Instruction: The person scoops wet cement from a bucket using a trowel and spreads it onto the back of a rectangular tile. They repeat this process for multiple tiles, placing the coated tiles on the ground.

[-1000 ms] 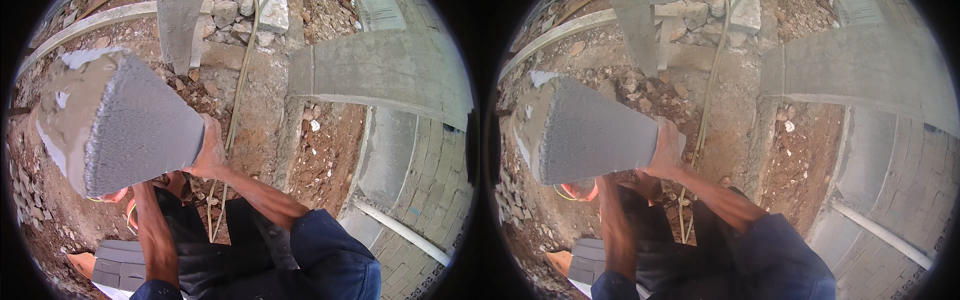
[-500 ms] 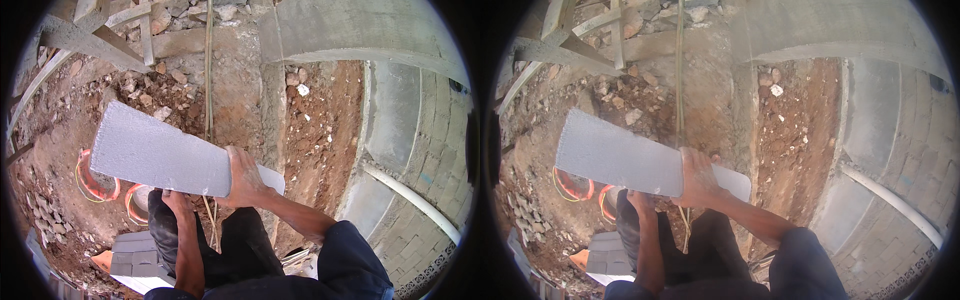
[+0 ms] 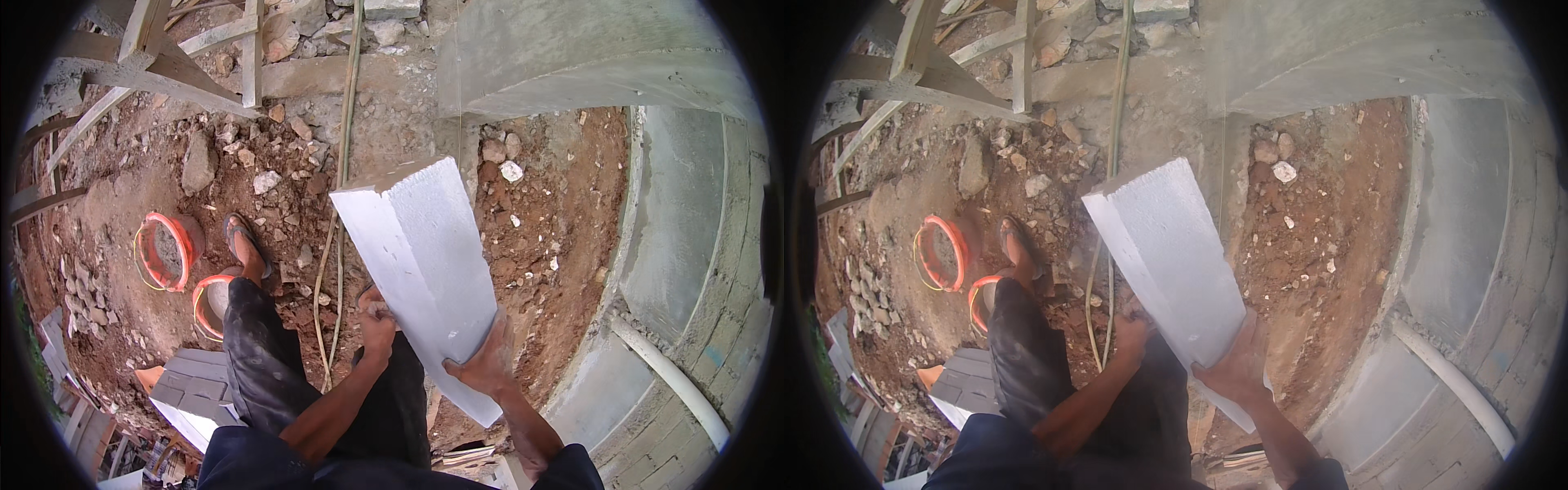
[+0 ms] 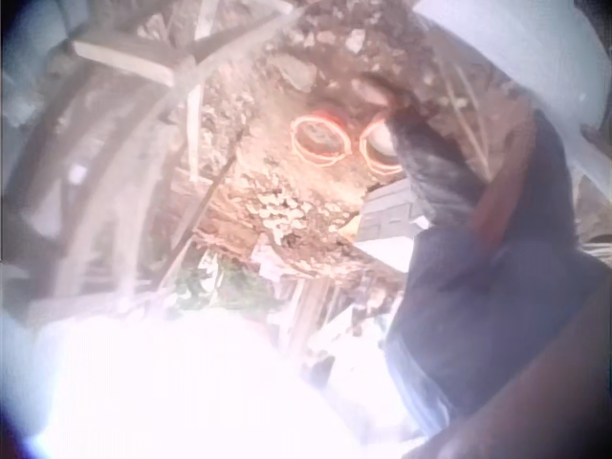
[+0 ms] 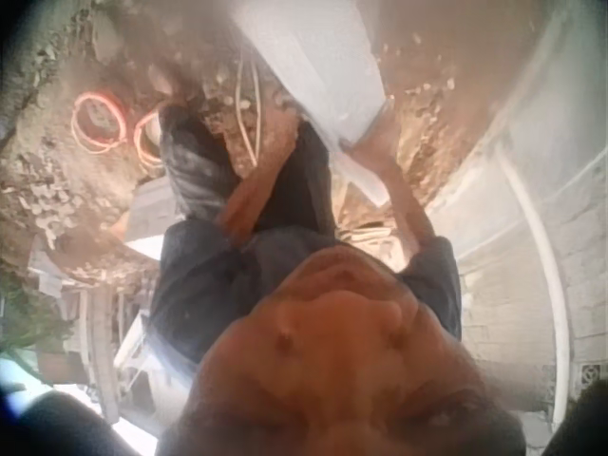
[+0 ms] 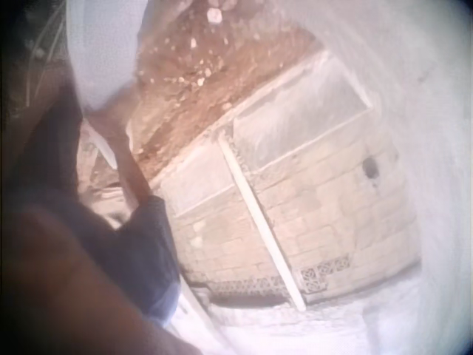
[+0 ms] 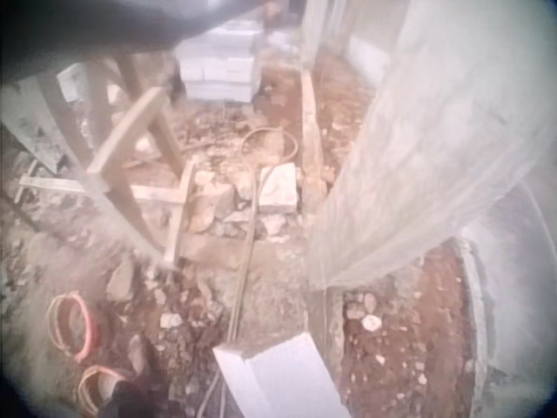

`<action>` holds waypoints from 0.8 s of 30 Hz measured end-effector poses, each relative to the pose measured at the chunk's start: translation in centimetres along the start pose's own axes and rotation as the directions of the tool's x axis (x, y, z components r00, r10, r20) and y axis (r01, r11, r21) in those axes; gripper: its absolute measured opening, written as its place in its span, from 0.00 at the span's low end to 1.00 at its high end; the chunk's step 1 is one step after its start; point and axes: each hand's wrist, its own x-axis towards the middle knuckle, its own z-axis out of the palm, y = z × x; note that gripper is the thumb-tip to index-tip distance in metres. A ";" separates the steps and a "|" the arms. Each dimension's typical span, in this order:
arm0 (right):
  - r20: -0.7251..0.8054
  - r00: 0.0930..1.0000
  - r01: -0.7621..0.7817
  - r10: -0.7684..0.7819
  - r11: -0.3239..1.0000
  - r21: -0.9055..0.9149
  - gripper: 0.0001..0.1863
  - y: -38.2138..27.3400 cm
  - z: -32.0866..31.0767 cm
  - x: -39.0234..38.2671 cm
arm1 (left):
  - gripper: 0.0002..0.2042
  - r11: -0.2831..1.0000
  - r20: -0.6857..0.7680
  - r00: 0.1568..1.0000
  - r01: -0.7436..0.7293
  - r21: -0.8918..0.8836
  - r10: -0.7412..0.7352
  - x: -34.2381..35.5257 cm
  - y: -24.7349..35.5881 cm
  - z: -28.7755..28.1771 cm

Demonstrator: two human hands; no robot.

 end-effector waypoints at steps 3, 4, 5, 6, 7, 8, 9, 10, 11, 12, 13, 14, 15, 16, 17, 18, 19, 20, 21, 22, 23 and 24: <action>-0.198 0.979 -0.060 0.047 0.997 -0.057 0.72 6.5 0.2 -1.7 | 0.09 0.957 0.109 0.994 -0.008 0.291 -0.025 -1.0 -3.4 4.5; -0.278 0.960 -0.068 0.037 0.992 -0.103 0.71 8.1 0.2 -1.8 | 0.08 0.941 0.171 0.983 0.004 0.339 -0.066 -0.7 -5.0 5.6; -0.284 0.956 -0.088 0.075 0.995 -0.036 0.70 8.8 -0.5 -1.6 | 0.08 0.939 0.243 0.968 -0.026 0.344 -0.062 -0.4 -6.1 6.7; -0.288 0.951 -0.110 0.114 0.993 0.031 0.70 9.0 -1.5 -1.6 | 0.08 0.936 0.315 0.947 -0.056 0.347 -0.060 0.0 -7.1 7.8; -0.287 0.945 -0.138 0.159 0.986 0.092 0.69 9.3 -2.4 -1.5 | 0.09 0.936 0.386 0.920 -0.078 0.344 -0.065 0.4 -7.9 8.7; -0.305 0.917 -0.219 0.255 0.965 0.147 0.69 9.6 -2.8 -1.2 | 0.11 0.905 0.441 0.897 -0.155 0.396 -0.039 1.0 -7.5 9.6; -0.350 0.908 -0.204 0.231 0.972 0.113 0.69 11.0 -2.7 -0.6 | 0.14 0.866 0.497 0.868 -0.233 0.442 -0.020 1.8 -7.0 10.4; -0.393 0.896 -0.192 0.207 0.978 0.078 0.69 13.1 -2.4 -0.1 | 0.17 0.821 0.554 0.832 -0.310 0.479 -0.008 2.7 -6.7 11.2; -0.434 0.884 -0.171 0.174 0.984 0.046 0.69 14.2 -2.3 0.8 | 0.19 0.776 0.508 0.861 -0.297 0.557 -0.035 4.8 -8.1 11.0; -0.431 0.883 -0.162 0.186 0.982 0.093 0.70 14.5 -2.8 1.7 | 0.21 0.723 0.459 0.886 -0.279 0.632 -0.059 7.5 -10.2 10.4; -0.455 0.870 -0.181 0.190 0.981 0.064 0.70 15.4 -2.5 2.7 | 0.23 0.663 0.416 0.905 -0.260 0.702 -0.086 9.9 -11.7 10.0; -0.478 0.856 -0.204 0.196 0.978 0.035 0.70 16.6 -2.3 3.5 | 0.26 0.686 0.412 0.890 -0.176 0.706 -0.197 11.6 -11.6 10.2; -0.500 0.842 -0.228 0.201 0.974 0.007 0.70 17.6 -1.8 4.2 | 0.28 0.697 0.405 0.861 -0.088 0.712 -0.306 13.5 -11.5 10.6; -0.476 0.853 -0.219 0.212 0.975 0.042 0.69 17.2 -2.1 5.4 | 0.30 0.704 0.382 0.849 -0.016 0.710 -0.366 14.5 -12.1 10.9; -0.454 0.859 -0.220 0.236 0.972 0.087 0.69 16.8 -2.3 6.8 | 0.33 0.709 0.363 0.833 0.049 0.703 -0.417 16.1 -12.7 11.4; -0.429 0.866 -0.220 0.256 0.966 0.132 0.69 16.6 -2.5 8.1 | 0.36 0.725 0.349 0.841 0.071 0.685 -0.412 17.4 -13.8 13.2; -0.400 0.874 -0.224 0.276 0.959 0.172 0.68 16.8 -2.4 9.3 | 0.39 0.732 0.342 0.826 0.119 0.671 -0.449 18.5 -14.4 14.6; -0.430 0.865 -0.207 0.258 0.965 0.162 0.68 17.5 -1.9 10.4 | 0.42 0.736 0.335 0.810 0.166 0.656 -0.481 19.7 -14.7 16.0; -0.404 0.872 -0.227 0.275 0.960 0.165 0.68 17.8 -2.0 11.2 | 0.47 0.729 0.351 0.763 0.220 0.649 -0.543 20.7 -14.1 17.8; -0.372 0.881 -0.245 0.293 0.954 0.171 0.68 18.1 -2.3 11.9 | 0.47 0.755 0.439 0.706 0.209 0.622 -0.556 20.5 -14.5 18.3; -0.340 0.889 -0.260 0.307 0.949 0.177 0.68 18.5 -2.4 12.5 | 0.48 0.782 0.521 0.643 0.203 0.590 -0.561 20.3 -14.7 18.6; -0.370 0.886 -0.227 0.280 0.957 0.181 0.67 19.2 -2.2 13.3 | 0.47 0.783 0.548 0.651 0.118 0.610 -0.525 19.5 -14.3 18.7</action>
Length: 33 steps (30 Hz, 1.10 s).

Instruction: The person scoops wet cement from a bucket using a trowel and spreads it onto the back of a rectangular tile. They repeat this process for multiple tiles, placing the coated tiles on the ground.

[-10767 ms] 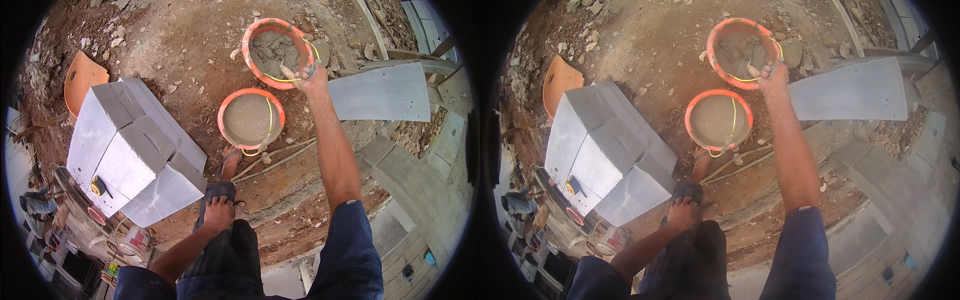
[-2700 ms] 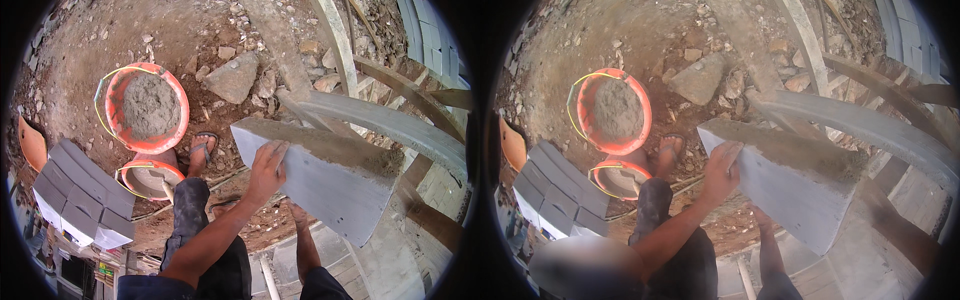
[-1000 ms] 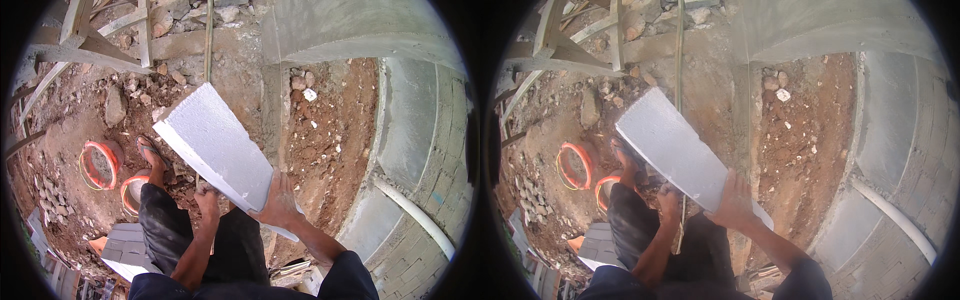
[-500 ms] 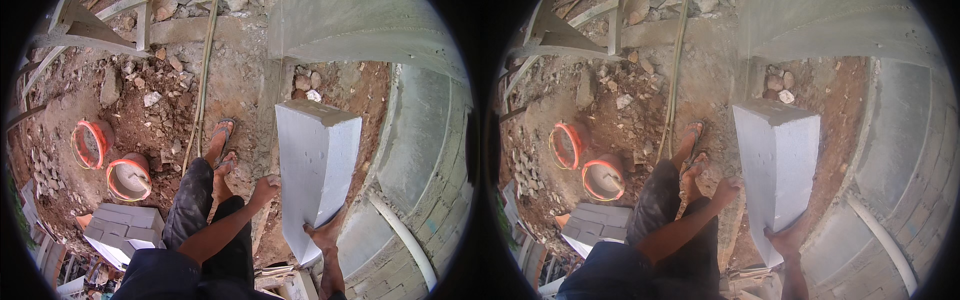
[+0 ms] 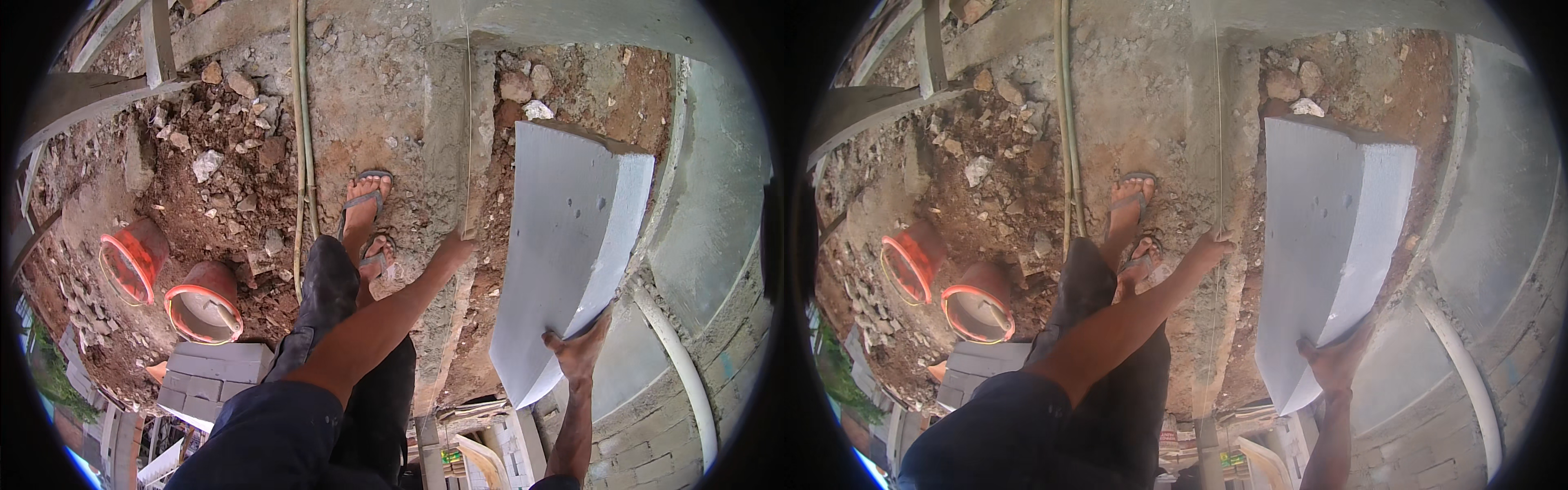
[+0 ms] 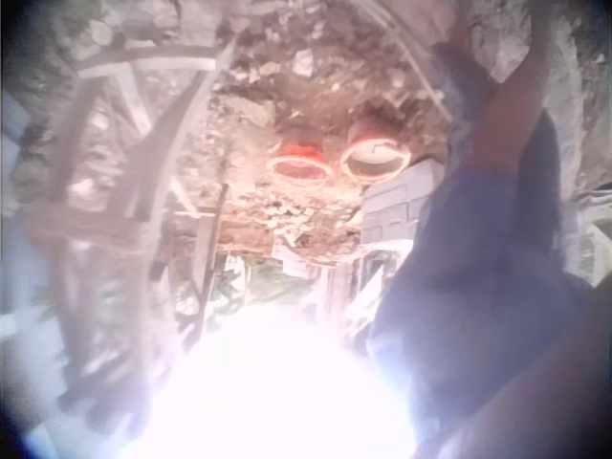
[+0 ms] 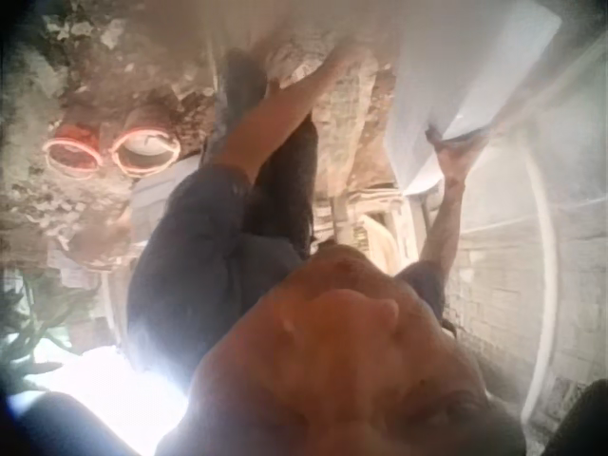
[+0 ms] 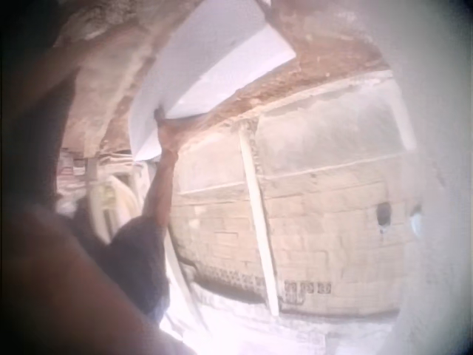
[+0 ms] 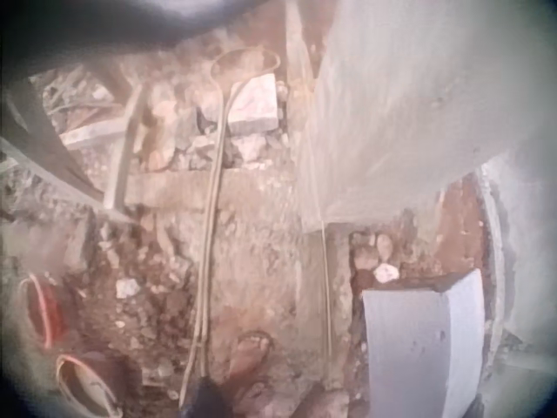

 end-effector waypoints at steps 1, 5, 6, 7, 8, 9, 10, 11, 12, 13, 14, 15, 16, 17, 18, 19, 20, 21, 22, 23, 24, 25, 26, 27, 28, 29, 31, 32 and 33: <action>0.016 1.000 -0.002 0.002 1.000 0.031 0.67 0.1 0.3 0.8 | 0.47 0.997 -0.003 0.999 -0.041 0.072 0.042 -0.8 0.2 0.5; 0.028 0.999 0.024 -0.026 0.997 0.075 0.65 -1.1 1.8 4.3 | 0.44 0.812 -0.321 0.946 0.151 0.563 0.047 -9.0 -0.3 2.1; 0.033 0.999 0.024 -0.027 0.995 0.100 0.64 -2.0 2.2 5.1 | 0.43 0.740 -0.400 0.917 0.276 0.614 -0.010 -9.9 -0.5 1.5; 0.035 0.999 0.020 -0.024 0.993 0.116 0.64 -2.8 2.6 5.6 | 0.42 0.752 -0.431 0.899 0.227 0.619 0.083 -9.8 -0.9 1.0; 0.009 1.000 0.001 -0.003 0.992 0.130 0.65 -2.9 3.3 5.9 | 0.42 0.760 -0.459 0.871 0.177 0.625 0.176 -9.5 -1.3 0.4; 0.017 1.000 0.004 -0.006 0.993 0.116 0.65 -3.1 3.7 6.5 | 0.41 0.779 -0.458 0.855 0.110 0.618 0.243 -9.1 -1.7 0.0; 0.025 1.000 0.007 -0.010 0.995 0.100 0.65 -3.4 4.2 7.1 | 0.40 0.790 -0.453 0.836 0.039 0.612 0.310 -8.6 -2.0 -0.4; 0.031 0.999 0.011 -0.013 0.997 0.082 0.65 -3.3 4.5 7.5 | 0.40 0.810 -0.454 0.825 -0.009 0.587 0.338 -8.3 -1.7 -0.5; 0.037 0.999 0.012 -0.017 0.991 0.131 0.65 -1.8 5.6 8.3 | 0.41 0.827 -0.456 0.812 -0.058 0.560 0.365 -8.0 -1.3 -0.6; 0.039 0.999 0.017 -0.023 0.989 0.146 0.65 -1.9 6.2 8.6 | 0.41 0.839 -0.460 0.796 -0.107 0.533 0.394 -7.8 -0.8 -0.6; 0.040 0.999 0.021 -0.028 0.987 0.161 0.65 -2.1 6.7 9.1 | 0.41 0.881 -0.449 0.829 -0.104 0.462 0.333 -7.7 -0.3 -0.7; 0.041 0.999 0.025 -0.033 0.984 0.176 0.64 -2.3 7.0 9.3 | 0.41 0.916 -0.430 0.860 -0.096 0.389 0.273 -7.8 0.1 -0.8; 0.053 0.998 0.016 -0.025 0.988 0.154 0.64 -3.3 7.2 9.4 | 0.40 0.945 -0.414 0.883 -0.088 0.315 0.220 -7.7 0.5 -1.2; 0.064 0.998 0.007 -0.015 0.991 0.132 0.64 -4.4 7.2 9.4 | 0.39 0.952 -0.408 0.885 -0.109 0.286 0.224 -7.5 0.5 -1.4; 0.074 0.997 -0.004 -0.004 0.994 0.109 0.64 -5.0 7.2 9.5 | 0.39 0.957 -0.401 0.887 -0.129 0.258 0.228 -7.0 0.4 -1.4; 0.040 0.998 0.046 -0.052 0.990 0.134 0.61 -5.0 7.6 9.8 | 0.39 0.961 -0.393 0.889 -0.152 0.230 0.234 -6.4 0.4 -1.5; 0.008 0.995 0.096 -0.099 0.983 0.155 0.60 -4.5 8.3 10.0 | 0.39 0.965 -0.398 0.889 -0.150 0.214 0.227 -5.6 -0.2 -1.3; -0.024 0.989 0.146 -0.144 0.974 0.175 0.58 -4.3 8.6 10.2 | 0.38 0.969 -0.403 0.889 -0.149 0.198 0.219 -4.8 -0.7 -1.1; -0.022 0.990 0.140 -0.138 0.973 0.185 0.57 -4.3 8.7 10.3 | 0.38 0.973 -0.401 0.893 -0.140 0.184 0.205 -4.6 -0.5 -0.8; -0.019 0.991 0.134 -0.133 0.971 0.196 0.57 -4.4 8.9 10.4 | 0.38 0.968 -0.416 0.883 -0.144 0.204 0.218 -4.4 -0.3 -0.5; -0.016 0.992 0.127 -0.126 0.970 0.208 0.57 -4.5 9.0 10.4 | 0.38 0.964 -0.431 0.872 -0.146 0.223 0.232 -4.1 0.0 -0.2; -0.017 0.995 0.095 -0.094 0.975 0.199 0.57 -4.6 9.2 10.4 | 0.38 0.959 -0.442 0.863 -0.147 0.242 0.244 -4.1 0.2 0.0; -0.017 0.998 0.064 -0.062 0.979 0.191 0.57 -4.9 9.4 10.5 | 0.38 0.962 -0.441 0.869 -0.128 0.241 0.226 -4.0 0.0 0.0; -0.018 0.999 0.032 -0.030 0.983 0.183 0.58 -5.2 9.6 10.6 | 0.39 0.965 -0.439 0.874 -0.108 0.239 0.207 -4.0 -0.1 -0.2; -0.004 0.999 0.035 -0.035 0.992 0.124 0.60 -5.5 9.7 10.7 | 0.39 0.967 -0.442 0.875 -0.098 0.236 0.197 -4.1 0.0 -0.2; 0.012 0.999 0.039 -0.040 0.997 0.064 0.62 -6.0 9.6 10.7 | 0.39 0.968 -0.445 0.876 -0.088 0.233 0.187 -4.3 0.1 -0.2; 0.040 0.998 0.044 -0.044 0.999 0.005 0.65 -7.0 9.6 11.0 | 0.37 0.969 -0.456 0.871 -0.086 0.230 0.186 -4.6 0.4 0.2; 0.052 0.998 0.043 -0.044 0.999 0.006 0.65 -7.5 9.7 11.2 | 0.37 0.969 -0.459 0.868 -0.087 0.232 0.188 -4.8 0.5 0.4; 0.064 0.997 0.044 -0.044 0.999 0.006 0.65 -7.9 9.9 11.3 | 0.37 0.966 -0.458 0.867 -0.091 0.244 0.197 -5.0 0.6 0.4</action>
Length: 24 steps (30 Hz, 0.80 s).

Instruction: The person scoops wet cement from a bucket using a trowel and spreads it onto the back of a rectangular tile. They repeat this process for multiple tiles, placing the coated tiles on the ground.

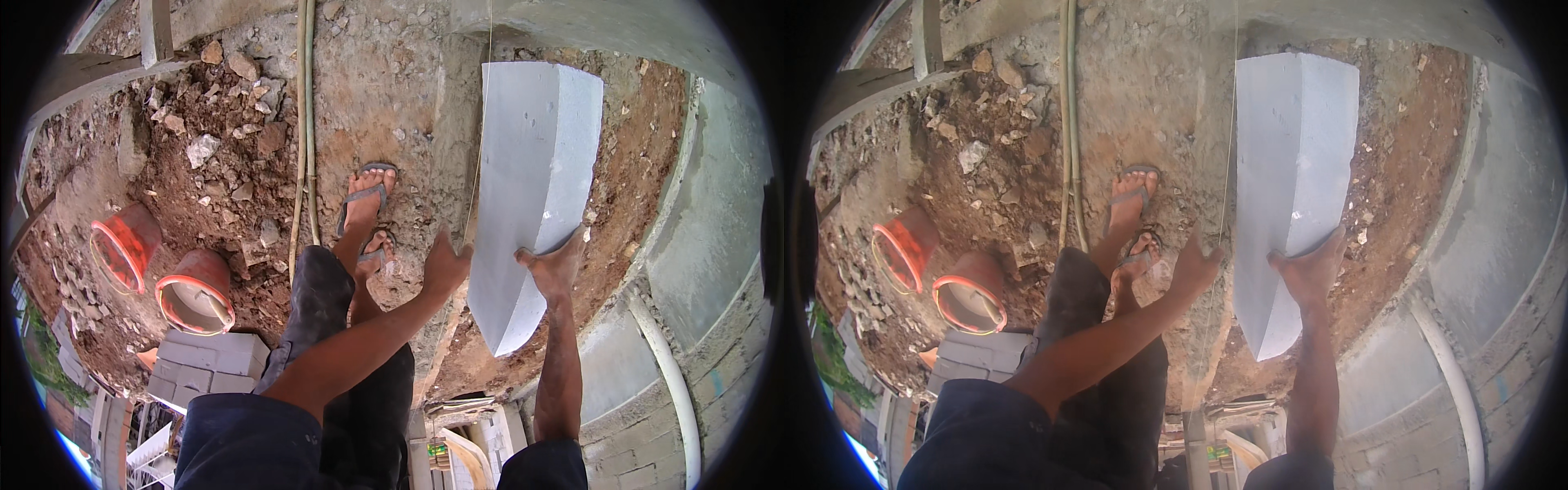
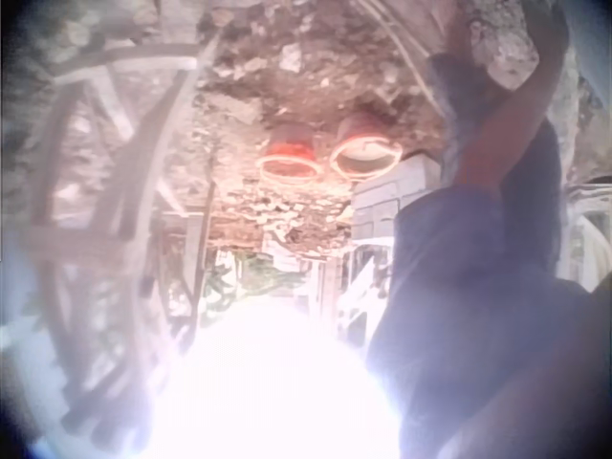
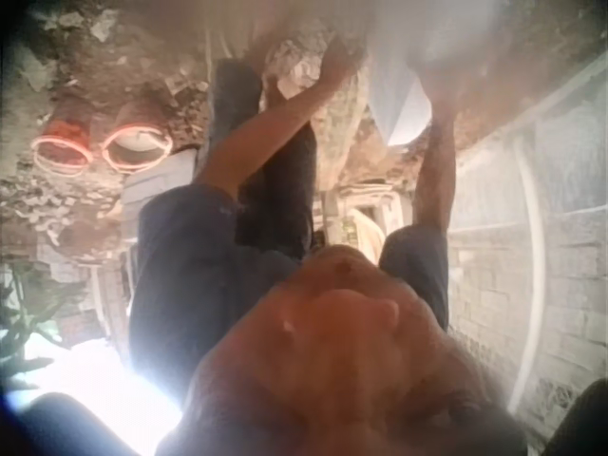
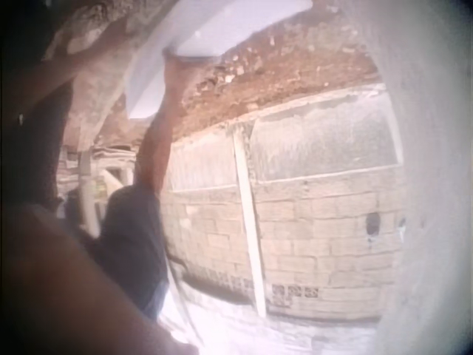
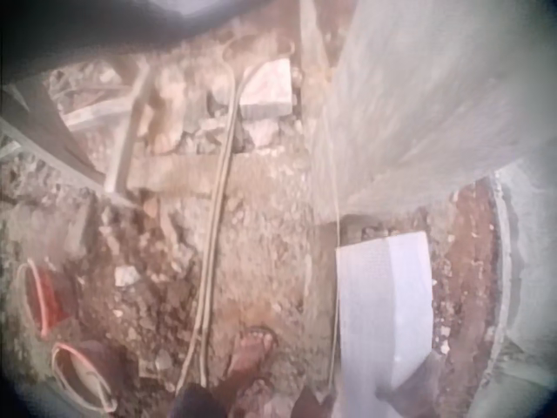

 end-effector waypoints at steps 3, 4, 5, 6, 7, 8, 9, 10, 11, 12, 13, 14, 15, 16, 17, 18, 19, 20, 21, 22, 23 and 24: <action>-0.070 0.998 0.015 -0.007 0.992 0.124 0.57 -1.2 1.0 0.7 | 0.36 1.000 -0.012 1.000 -0.006 0.011 0.006 0.2 1.4 -0.4; -0.076 0.997 0.027 -0.020 0.995 0.097 0.56 -1.4 1.3 1.0 | 0.36 1.000 -0.016 1.000 -0.001 0.011 0.001 0.2 1.7 -0.5; -0.082 0.996 0.039 -0.033 0.997 0.070 0.56 -1.6 1.7 1.4 | 0.36 1.000 -0.026 0.999 -0.019 0.010 0.020 0.4 1.6 -0.6; -0.088 0.995 0.050 -0.046 0.998 0.042 0.56 -2.0 1.9 1.7 | 0.35 0.999 -0.036 0.999 -0.038 0.009 0.038 0.5 1.4 -0.6; -0.087 0.995 0.044 -0.039 0.998 0.054 0.55 -2.5 2.0 1.9 | 0.35 0.998 -0.048 0.997 -0.056 0.009 0.057 0.7 1.7 -0.9; -0.085 0.996 0.037 -0.032 0.997 0.065 0.55 -3.1 2.3 2.0 | 0.35 1.000 -0.031 0.999 -0.029 0.005 0.029 0.8 2.0 -1.1; -0.083 0.996 0.031 -0.024 0.997 0.077 0.54 -3.7 2.4 2.2 | 0.35 1.000 -0.013 1.000 -0.001 0.001 0.001 0.9 2.4 -1.3; -0.086 0.996 0.043 -0.036 0.996 0.075 0.54 -4.0 2.6 2.5 | 0.35 1.000 0.009 1.000 0.029 -0.003 -0.029 0.9 2.8 -1.5; -0.089 0.995 0.055 -0.048 0.996 0.073 0.53 -4.1 2.9 2.8 | 0.35 0.999 0.018 0.999 0.035 -0.016 -0.034 1.0 3.1 -1.7; -0.092 0.994 0.066 -0.060 0.995 0.072 0.53 -4.1 3.2 2.9 | 0.35 0.999 0.026 0.999 0.040 -0.029 -0.039 1.2 3.4 -1.9; -0.089 0.995 0.061 -0.053 0.994 0.090 0.53 -4.2 3.4 3.1 | 0.35 0.998 0.031 0.999 0.038 -0.042 -0.037 1.4 3.9 -2.1; -0.086 0.995 0.055 -0.046 0.992 0.109 0.52 -4.2 3.6 3.2 | 0.36 0.999 0.009 1.000 -0.009 -0.046 0.010 1.3 4.3 -2.1; -0.082 0.996 0.049 -0.039 0.991 0.128 0.52 -4.3 3.7 3.4 | 0.37 0.997 -0.013 0.998 -0.057 -0.050 0.056 1.0 4.7 -2.1; -0.084 0.995 0.062 -0.052 0.991 0.120 0.52 -4.4 3.9 3.4 | 0.39 0.994 -0.037 0.995 -0.099 -0.053 0.097 0.7 4.8 -2.0; -0.085 0.994 0.075 -0.066 0.991 0.112 0.51 -4.5 4.0 3.4 | 0.37 0.985 -0.061 0.984 -0.169 -0.016 0.168 0.8 4.7 -1.8; -0.086 0.993 0.088 -0.079 0.991 0.104 0.51 -4.6 4.1 3.4 | 0.36 0.971 -0.081 0.968 -0.237 0.023 0.238 1.0 4.7 -1.6; -0.092 0.993 0.085 -0.077 0.992 0.092 0.51 -4.7 4.3 3.5 | 0.35 0.951 -0.099 0.946 -0.303 0.066 0.308 1.1 5.0 -1.8; -0.098 0.992 0.082 -0.074 0.993 0.080 0.51 -4.7 4.4 3.5 | 0.35 0.945 -0.085 0.944 -0.311 0.097 0.319 1.0 5.4 -1.9; -0.104 0.992 0.079 -0.072 0.995 0.068 0.50 -4.8 4.5 3.6 | 0.35 0.939 -0.070 0.942 -0.319 0.127 0.330 0.7 5.7 -2.0; -0.084 0.995 0.066 -0.060 0.995 0.072 0.53 -4.8 4.7 3.7 | 0.35 0.933 -0.054 0.940 -0.325 0.155 0.337 0.4 5.9 -2.0; -0.065 0.997 0.053 -0.048 0.996 0.076 0.56 -4.7 4.9 3.8 | 0.35 0.923 -0.028 0.933 -0.351 0.159 0.359 0.5 5.9 -2.0; -0.045 0.998 0.039 -0.036 0.996 0.080 0.59 -4.6 5.1 3.9 | 0.34 0.913 -0.002 0.925 -0.376 0.161 0.381 0.6 6.0 -2.1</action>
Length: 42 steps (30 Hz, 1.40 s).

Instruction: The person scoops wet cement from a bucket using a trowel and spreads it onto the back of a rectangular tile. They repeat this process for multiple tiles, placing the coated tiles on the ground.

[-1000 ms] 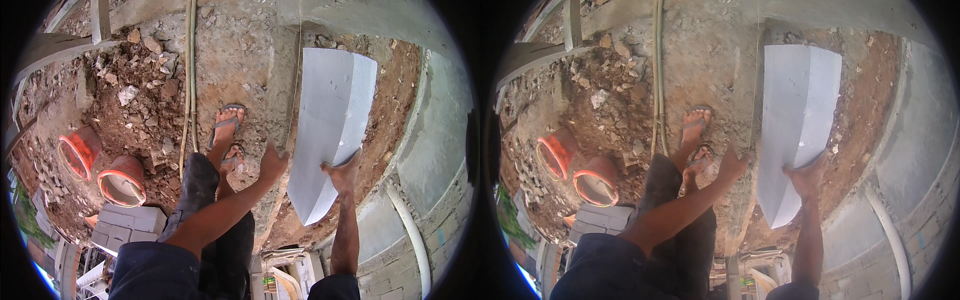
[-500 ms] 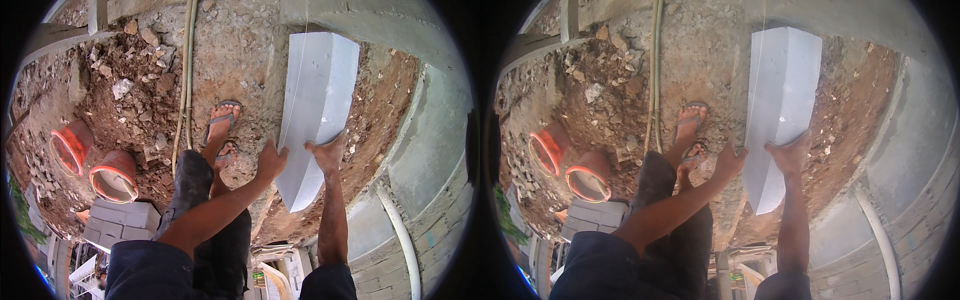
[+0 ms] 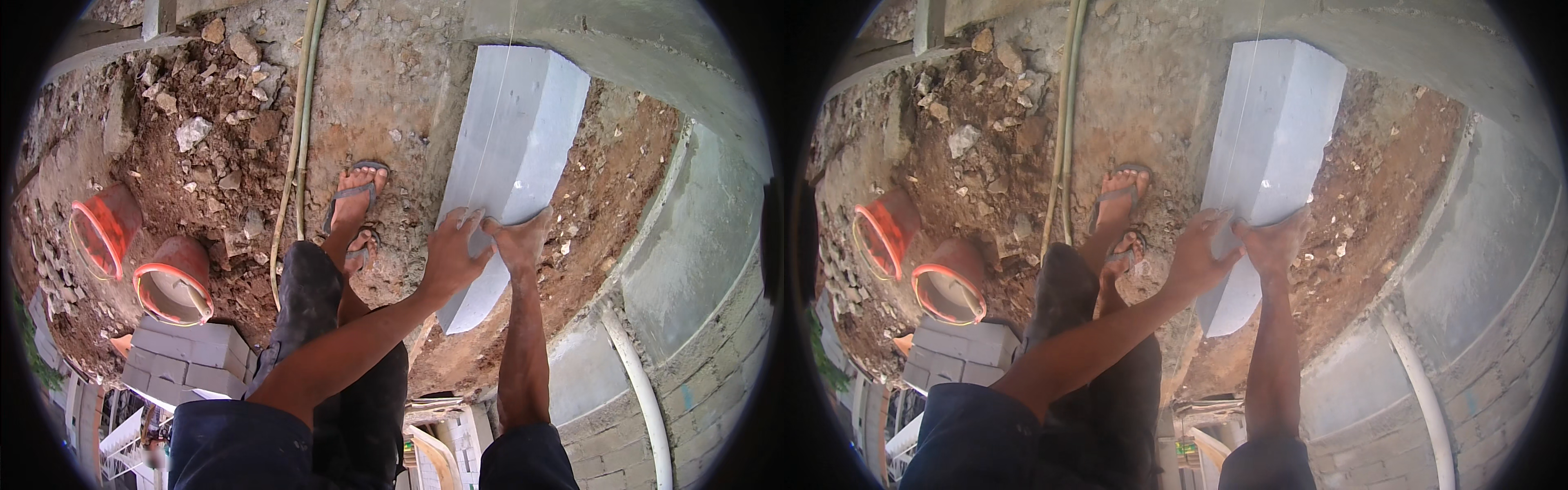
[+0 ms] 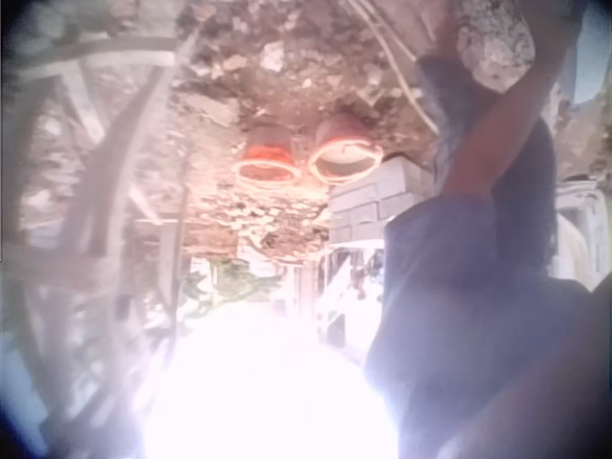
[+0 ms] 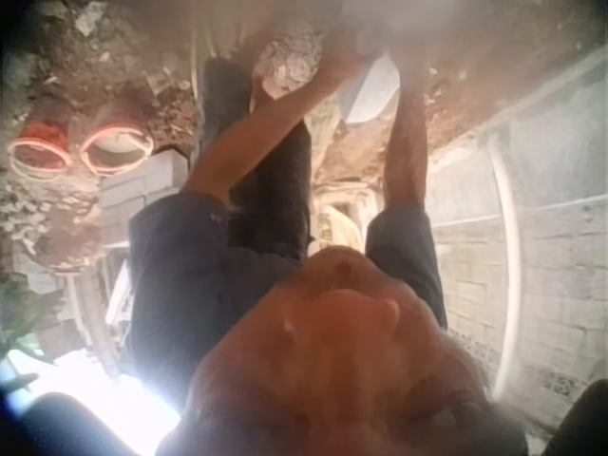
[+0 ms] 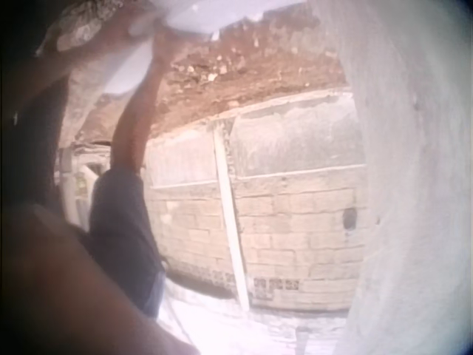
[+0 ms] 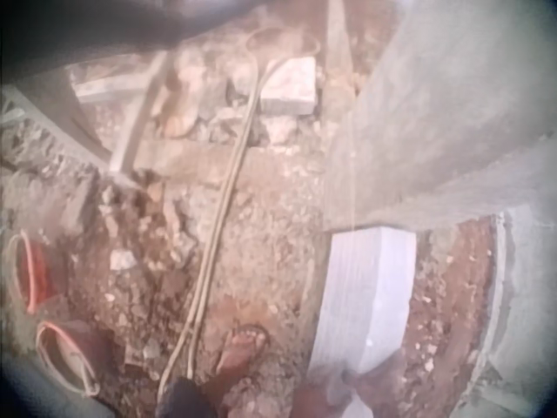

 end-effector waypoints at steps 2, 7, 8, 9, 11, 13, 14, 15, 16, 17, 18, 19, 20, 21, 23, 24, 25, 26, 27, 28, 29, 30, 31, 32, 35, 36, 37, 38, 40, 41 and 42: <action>-0.036 0.999 -0.015 0.014 0.999 -0.041 0.61 1.0 0.8 0.6 | 0.33 0.999 0.043 0.999 -0.031 -0.022 0.032 0.3 0.0 0.1; -0.083 0.997 -0.001 -0.011 0.989 -0.150 0.68 2.1 2.4 1.3 | 0.31 0.996 0.067 0.997 -0.023 -0.081 0.029 0.8 -0.4 0.6; -0.046 0.999 -0.006 0.002 0.996 -0.091 0.69 1.1 2.0 1.1 | 0.31 0.995 0.060 0.998 -0.013 -0.103 0.019 1.0 -0.6 0.7; -0.009 1.000 -0.014 0.014 0.999 -0.032 0.69 0.3 1.8 0.9 | 0.32 0.992 0.055 0.998 -0.003 -0.124 0.010 1.1 -0.8 0.8; -0.001 0.999 -0.037 0.037 0.996 -0.077 0.70 -0.6 1.7 0.9 | 0.33 0.989 0.050 0.999 0.015 -0.150 -0.007 1.3 -1.1 1.1; -0.014 0.998 -0.055 0.054 0.992 -0.116 0.70 -1.1 2.2 1.1 | 0.34 0.987 0.050 0.998 0.033 -0.158 -0.025 1.4 -1.4 1.3; -0.031 0.998 -0.062 0.058 0.989 -0.134 0.70 -1.3 2.5 1.2 | 0.35 0.987 0.059 0.998 0.045 -0.153 -0.036 1.6 -1.6 1.2; -0.048 0.997 -0.068 0.062 0.986 -0.152 0.70 -1.5 2.8 1.3 | 0.35 0.987 0.067 0.997 0.058 -0.148 -0.048 1.9 -1.9 1.1; -0.066 0.996 -0.065 0.056 0.986 -0.150 0.68 -1.6 3.1 1.3 | 0.35 0.987 0.073 0.996 0.070 -0.144 -0.060 2.2 -2.2 1.2; -0.084 0.995 -0.063 0.051 0.987 -0.149 0.66 -1.7 3.4 1.4 | 0.36 0.986 0.058 0.997 0.056 -0.158 -0.047 2.3 -2.3 1.3; -0.102 0.994 -0.060 0.045 0.987 -0.147 0.64 -1.7 3.6 1.5 | 0.36 0.984 0.042 0.999 0.042 -0.171 -0.035 2.4 -2.5 1.4; -0.079 0.996 -0.053 0.043 0.990 -0.134 0.66 -1.5 3.8 1.7 | 0.36 0.982 0.030 0.999 0.031 -0.185 -0.026 2.5 -2.4 1.3; -0.056 0.998 -0.047 0.041 0.992 -0.120 0.68 -1.1 3.8 2.0 | 0.36 0.979 0.092 0.994 0.080 -0.188 -0.063 2.7 -2.3 1.0; -0.035 0.999 -0.042 0.039 0.994 -0.105 0.70 -0.9 3.9 2.2 | 0.36 0.974 0.154 0.983 0.128 -0.188 -0.100 3.0 -2.3 0.7; -0.012 0.997 -0.077 0.076 0.989 -0.130 0.68 -1.4 3.8 2.0 | 0.37 0.966 0.213 0.968 0.177 -0.187 -0.136 3.0 -2.4 0.6; -0.001 0.995 -0.095 0.096 0.985 -0.142 0.68 -1.7 3.8 1.9 | 0.37 0.965 0.213 0.967 0.180 -0.188 -0.139 2.9 -2.4 0.6; -0.006 0.994 -0.108 0.109 0.983 -0.147 0.67 -1.9 3.8 1.8 | 0.37 0.965 0.216 0.966 0.183 -0.187 -0.141 2.8 -2.5 0.6; -0.012 0.992 -0.122 0.122 0.981 -0.153 0.67 -2.0 3.8 1.8 | 0.37 0.967 0.209 0.968 0.181 -0.179 -0.142 2.9 -2.6 0.5; -0.018 0.991 -0.136 0.135 0.978 -0.158 0.67 -2.2 3.9 1.8 | 0.38 0.969 0.202 0.969 0.179 -0.171 -0.143 3.2 -2.7 0.4; -0.014 0.989 -0.147 0.147 0.977 -0.155 0.67 -2.4 4.0 1.8 | 0.38 0.970 0.198 0.969 0.179 -0.164 -0.145 3.3 -2.7 0.4; -0.011 0.987 -0.159 0.159 0.976 -0.151 0.67 -2.6 4.1 1.8 | 0.38 0.969 0.192 0.969 0.188 -0.158 -0.157 3.3 -2.7 0.4; -0.008 0.985 -0.170 0.171 0.974 -0.148 0.67 -2.9 4.0 1.6 | 0.38 0.969 0.185 0.968 0.197 -0.151 -0.168 3.3 -2.6 0.4; 0.022 0.982 -0.184 0.188 0.975 -0.127 0.67 -3.8 3.5 1.3 | 0.38 0.969 0.173 0.969 0.200 -0.143 -0.175 3.4 -2.6 0.4; 0.000 0.985 -0.170 0.172 0.976 -0.137 0.66 -3.5 3.7 1.3 | 0.38 0.970 0.173 0.970 0.196 -0.147 -0.170 3.3 -2.5 0.4; -0.061 0.991 -0.131 0.123 0.977 -0.166 0.66 -2.2 4.6 1.8 | 0.39 0.974 0.155 0.977 0.168 -0.151 -0.145 2.8 -2.7 0.8; -0.081 0.991 -0.121 0.108 0.978 -0.170 0.65 -1.7 5.0 1.9 | 0.39 0.978 0.141 0.982 0.148 -0.145 -0.128 2.7 -2.8 1.0; -0.100 0.991 -0.108 0.091 0.979 -0.175 0.65 -2.0 5.0 1.9 | 0.39 0.982 0.124 0.986 0.128 -0.138 -0.111 2.7 -2.9 1.1; -0.075 0.990 -0.131 0.119 0.974 -0.183 0.66 -2.2 4.9 1.9 | 0.39 0.979 0.127 0.984 0.146 -0.145 -0.128 2.7 -2.9 1.1; -0.026 0.985 -0.174 0.172 0.965 -0.196 0.69 -3.0 4.6 1.7 | 0.39 0.971 0.132 0.979 0.178 -0.157 -0.158 2.6 -3.1 1.0; -0.026 0.984 -0.178 0.177 0.964 -0.196 0.69 -3.1 4.6 1.6 | 0.40 0.972 0.116 0.982 0.167 -0.163 -0.149 2.6 -3.2 1.1; -0.025 0.983 -0.182 0.181 0.964 -0.196 0.69 -3.3 4.5 1.5 | 0.41 0.973 0.100 0.985 0.156 -0.170 -0.141 2.5 -3.4 1.1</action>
